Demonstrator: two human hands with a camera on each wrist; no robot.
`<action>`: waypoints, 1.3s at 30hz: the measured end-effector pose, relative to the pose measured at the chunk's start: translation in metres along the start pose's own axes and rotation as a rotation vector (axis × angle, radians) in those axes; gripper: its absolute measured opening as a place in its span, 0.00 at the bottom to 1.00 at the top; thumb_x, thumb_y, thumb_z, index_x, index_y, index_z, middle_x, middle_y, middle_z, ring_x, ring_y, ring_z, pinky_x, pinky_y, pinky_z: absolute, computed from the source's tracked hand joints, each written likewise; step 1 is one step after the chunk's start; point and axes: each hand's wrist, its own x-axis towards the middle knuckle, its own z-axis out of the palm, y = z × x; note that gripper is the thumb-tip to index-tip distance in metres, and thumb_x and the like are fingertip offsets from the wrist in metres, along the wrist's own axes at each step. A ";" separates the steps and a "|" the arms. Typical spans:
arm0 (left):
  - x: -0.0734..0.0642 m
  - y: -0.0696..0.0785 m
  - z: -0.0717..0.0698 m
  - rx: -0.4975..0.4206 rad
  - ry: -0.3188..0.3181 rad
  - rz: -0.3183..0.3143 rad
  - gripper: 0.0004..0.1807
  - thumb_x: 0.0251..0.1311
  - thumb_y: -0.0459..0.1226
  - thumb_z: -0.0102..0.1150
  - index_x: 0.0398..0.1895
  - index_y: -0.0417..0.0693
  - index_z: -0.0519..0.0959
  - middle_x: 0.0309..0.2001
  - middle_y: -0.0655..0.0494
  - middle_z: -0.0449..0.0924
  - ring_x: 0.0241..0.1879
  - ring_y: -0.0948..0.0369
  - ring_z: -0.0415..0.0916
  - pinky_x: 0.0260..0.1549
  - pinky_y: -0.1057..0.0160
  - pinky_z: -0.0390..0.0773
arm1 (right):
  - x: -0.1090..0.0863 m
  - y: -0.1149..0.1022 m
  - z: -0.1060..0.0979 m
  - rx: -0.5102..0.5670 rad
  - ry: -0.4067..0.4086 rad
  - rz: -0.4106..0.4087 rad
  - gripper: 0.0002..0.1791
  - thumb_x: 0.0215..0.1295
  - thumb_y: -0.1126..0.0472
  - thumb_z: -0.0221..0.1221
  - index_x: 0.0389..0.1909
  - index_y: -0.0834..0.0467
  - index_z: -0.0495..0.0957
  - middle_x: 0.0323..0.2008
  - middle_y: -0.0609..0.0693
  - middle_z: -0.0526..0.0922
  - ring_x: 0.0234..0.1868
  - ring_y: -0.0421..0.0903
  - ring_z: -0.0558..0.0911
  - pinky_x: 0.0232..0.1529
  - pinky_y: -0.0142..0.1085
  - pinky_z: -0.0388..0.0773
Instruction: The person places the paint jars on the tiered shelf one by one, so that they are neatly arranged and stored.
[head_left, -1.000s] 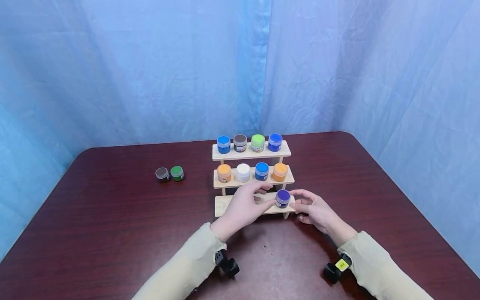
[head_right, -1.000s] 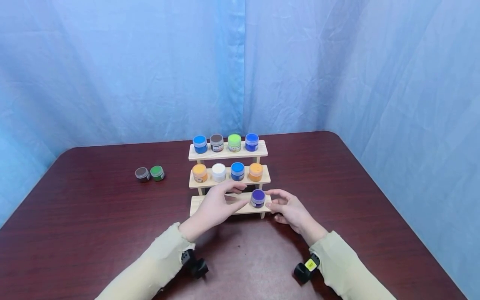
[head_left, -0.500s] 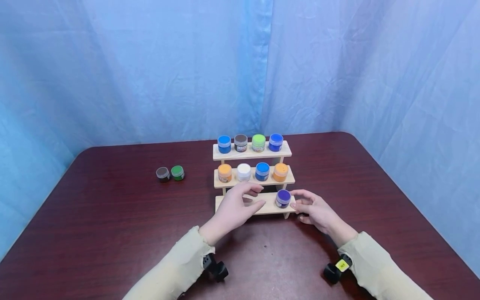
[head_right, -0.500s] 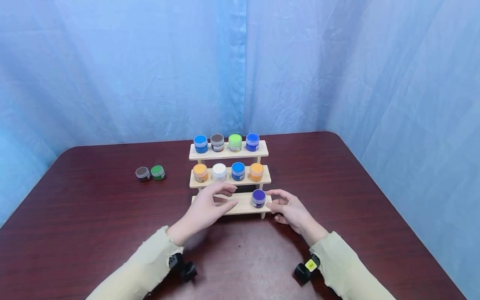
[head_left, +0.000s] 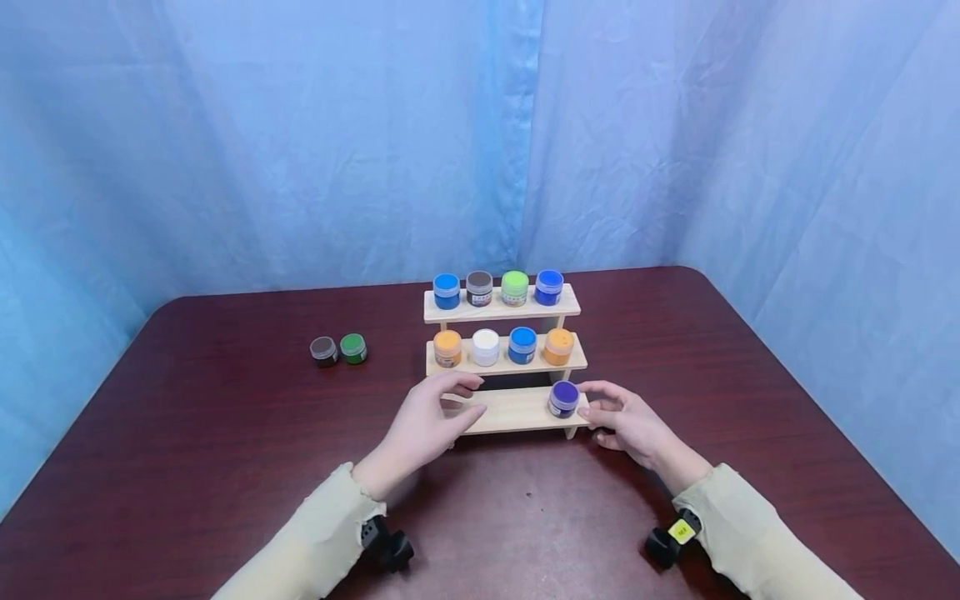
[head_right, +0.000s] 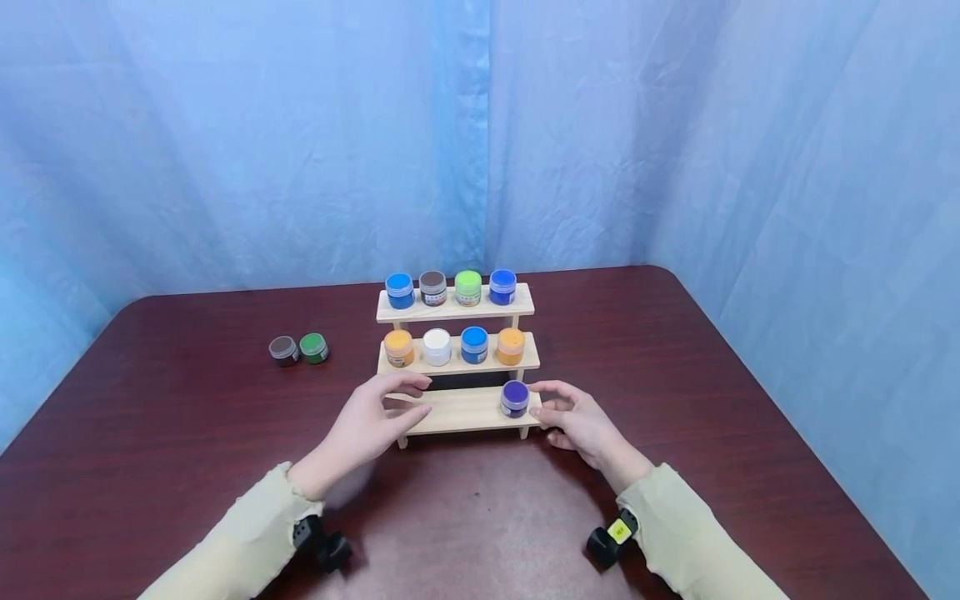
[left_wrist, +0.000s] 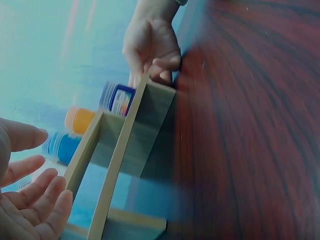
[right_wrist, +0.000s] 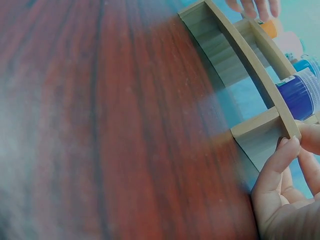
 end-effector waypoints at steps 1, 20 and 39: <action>-0.001 -0.001 -0.002 0.003 0.006 -0.006 0.17 0.54 0.32 0.66 0.48 0.45 0.79 0.45 0.53 0.80 0.44 0.58 0.78 0.46 0.57 0.81 | 0.000 0.000 0.000 0.000 0.001 0.000 0.15 0.63 0.66 0.57 0.48 0.48 0.73 0.26 0.42 0.75 0.28 0.37 0.73 0.26 0.27 0.74; -0.007 -0.029 -0.046 0.075 0.141 -0.027 0.17 0.55 0.32 0.65 0.49 0.40 0.78 0.45 0.47 0.79 0.43 0.54 0.79 0.44 0.54 0.82 | 0.001 0.000 0.001 -0.009 0.003 -0.001 0.16 0.64 0.66 0.57 0.51 0.51 0.72 0.26 0.42 0.75 0.27 0.38 0.73 0.26 0.28 0.73; -0.003 -0.065 -0.098 0.070 0.323 -0.140 0.18 0.59 0.35 0.62 0.52 0.38 0.76 0.51 0.43 0.77 0.43 0.62 0.78 0.39 0.78 0.77 | 0.001 0.001 0.000 -0.002 0.003 -0.005 0.15 0.64 0.66 0.57 0.49 0.49 0.73 0.26 0.42 0.75 0.27 0.38 0.73 0.25 0.27 0.73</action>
